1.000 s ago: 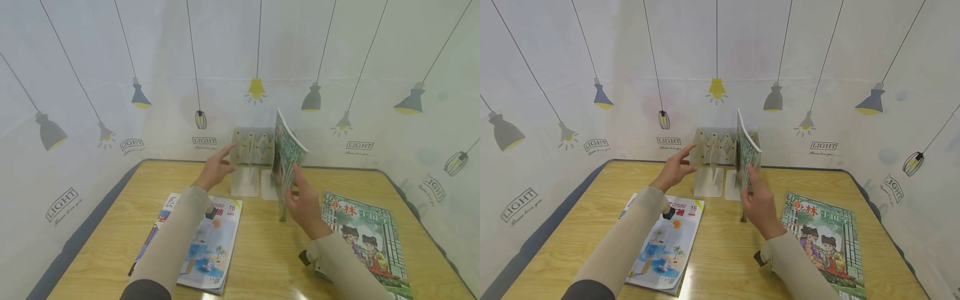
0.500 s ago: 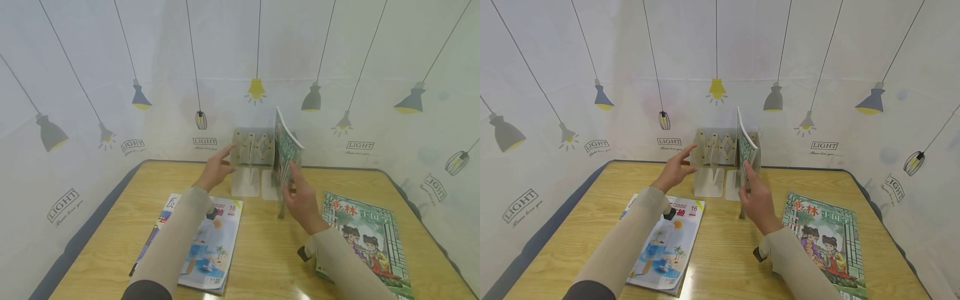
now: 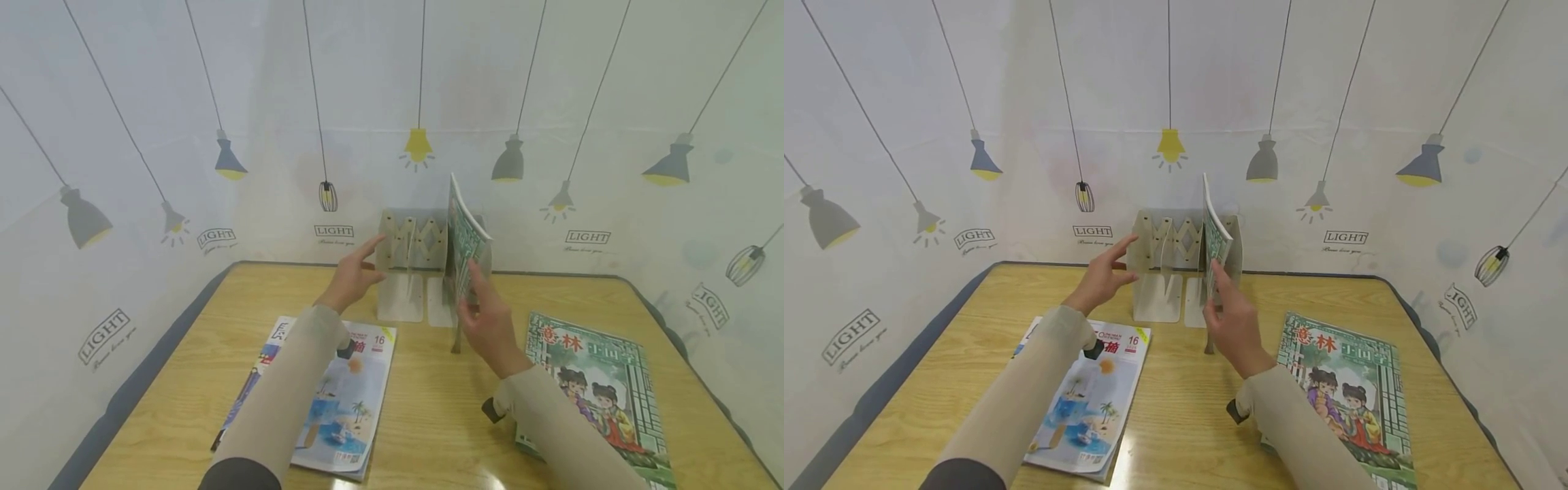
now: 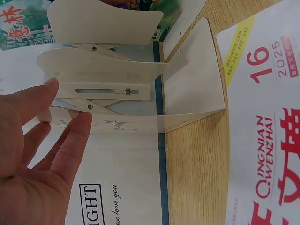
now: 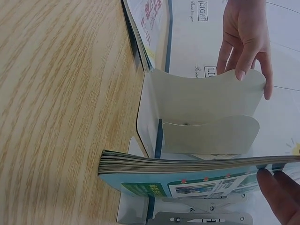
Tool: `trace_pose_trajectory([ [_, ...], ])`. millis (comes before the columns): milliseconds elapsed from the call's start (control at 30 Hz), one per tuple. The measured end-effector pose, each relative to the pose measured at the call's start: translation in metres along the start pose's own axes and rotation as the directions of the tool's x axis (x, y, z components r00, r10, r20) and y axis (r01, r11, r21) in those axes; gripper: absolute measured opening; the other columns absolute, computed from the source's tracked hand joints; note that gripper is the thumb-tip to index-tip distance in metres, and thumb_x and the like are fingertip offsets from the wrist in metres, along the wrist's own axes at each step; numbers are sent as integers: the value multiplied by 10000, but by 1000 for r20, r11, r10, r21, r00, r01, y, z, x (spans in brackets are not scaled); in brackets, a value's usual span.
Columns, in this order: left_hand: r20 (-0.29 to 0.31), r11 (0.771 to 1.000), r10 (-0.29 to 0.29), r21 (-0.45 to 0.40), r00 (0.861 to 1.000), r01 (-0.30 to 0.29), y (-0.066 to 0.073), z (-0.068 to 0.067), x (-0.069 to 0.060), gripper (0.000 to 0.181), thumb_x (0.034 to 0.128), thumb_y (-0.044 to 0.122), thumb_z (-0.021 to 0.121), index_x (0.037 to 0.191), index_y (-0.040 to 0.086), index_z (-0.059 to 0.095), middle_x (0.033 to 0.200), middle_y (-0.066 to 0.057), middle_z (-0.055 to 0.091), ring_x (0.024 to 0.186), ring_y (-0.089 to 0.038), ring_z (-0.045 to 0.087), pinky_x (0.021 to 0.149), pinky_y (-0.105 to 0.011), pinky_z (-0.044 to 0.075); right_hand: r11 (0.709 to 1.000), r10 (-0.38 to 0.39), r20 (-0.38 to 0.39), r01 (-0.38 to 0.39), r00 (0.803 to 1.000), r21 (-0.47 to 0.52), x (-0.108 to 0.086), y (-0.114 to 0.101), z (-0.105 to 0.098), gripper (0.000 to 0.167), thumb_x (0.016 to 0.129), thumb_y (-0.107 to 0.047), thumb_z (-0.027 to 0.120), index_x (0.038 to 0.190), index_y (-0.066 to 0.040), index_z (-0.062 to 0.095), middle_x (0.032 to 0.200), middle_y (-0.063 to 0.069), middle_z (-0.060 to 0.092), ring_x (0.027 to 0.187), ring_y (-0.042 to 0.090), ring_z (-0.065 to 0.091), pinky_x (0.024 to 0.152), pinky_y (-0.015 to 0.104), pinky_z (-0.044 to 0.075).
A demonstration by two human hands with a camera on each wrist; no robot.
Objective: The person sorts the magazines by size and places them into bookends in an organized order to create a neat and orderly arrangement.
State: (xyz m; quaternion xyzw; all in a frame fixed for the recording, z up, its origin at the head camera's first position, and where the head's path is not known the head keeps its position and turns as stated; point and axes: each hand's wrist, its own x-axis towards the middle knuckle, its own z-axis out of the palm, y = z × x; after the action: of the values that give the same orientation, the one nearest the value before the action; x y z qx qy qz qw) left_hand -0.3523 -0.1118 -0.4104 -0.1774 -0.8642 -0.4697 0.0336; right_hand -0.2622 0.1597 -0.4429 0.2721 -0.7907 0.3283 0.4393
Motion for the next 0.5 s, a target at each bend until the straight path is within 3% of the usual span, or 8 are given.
trace_pose_trajectory([
  [267, 1, 1000, -20, -15, 1000, 20, -1, 0, 1, 832, 855, 66, 721, 1484, 451, 335, 1530, -117, 356, 1101, -249, 599, 805, -383, 563, 1000, -30, 1, 30, 1000, -5, -1, 0, 1, 719, 804, 102, 638, 1466, -24, 387, 1303, 229, 561, 948, 366, 647, 644, 312, 592],
  [500, -1, 1000, -10, -14, 1000, 10, 0, 0, 0, 819, 849, 50, 722, 1506, 361, 344, 1527, -124, 358, 1087, -252, 605, 790, -378, 567, 998, -54, -6, 54, 999, -20, -5, -3, -1, 651, 820, 60, 625, 1437, -14, 434, 1325, 198, 559, 1066, 355, 614, 720, 355, 589],
])
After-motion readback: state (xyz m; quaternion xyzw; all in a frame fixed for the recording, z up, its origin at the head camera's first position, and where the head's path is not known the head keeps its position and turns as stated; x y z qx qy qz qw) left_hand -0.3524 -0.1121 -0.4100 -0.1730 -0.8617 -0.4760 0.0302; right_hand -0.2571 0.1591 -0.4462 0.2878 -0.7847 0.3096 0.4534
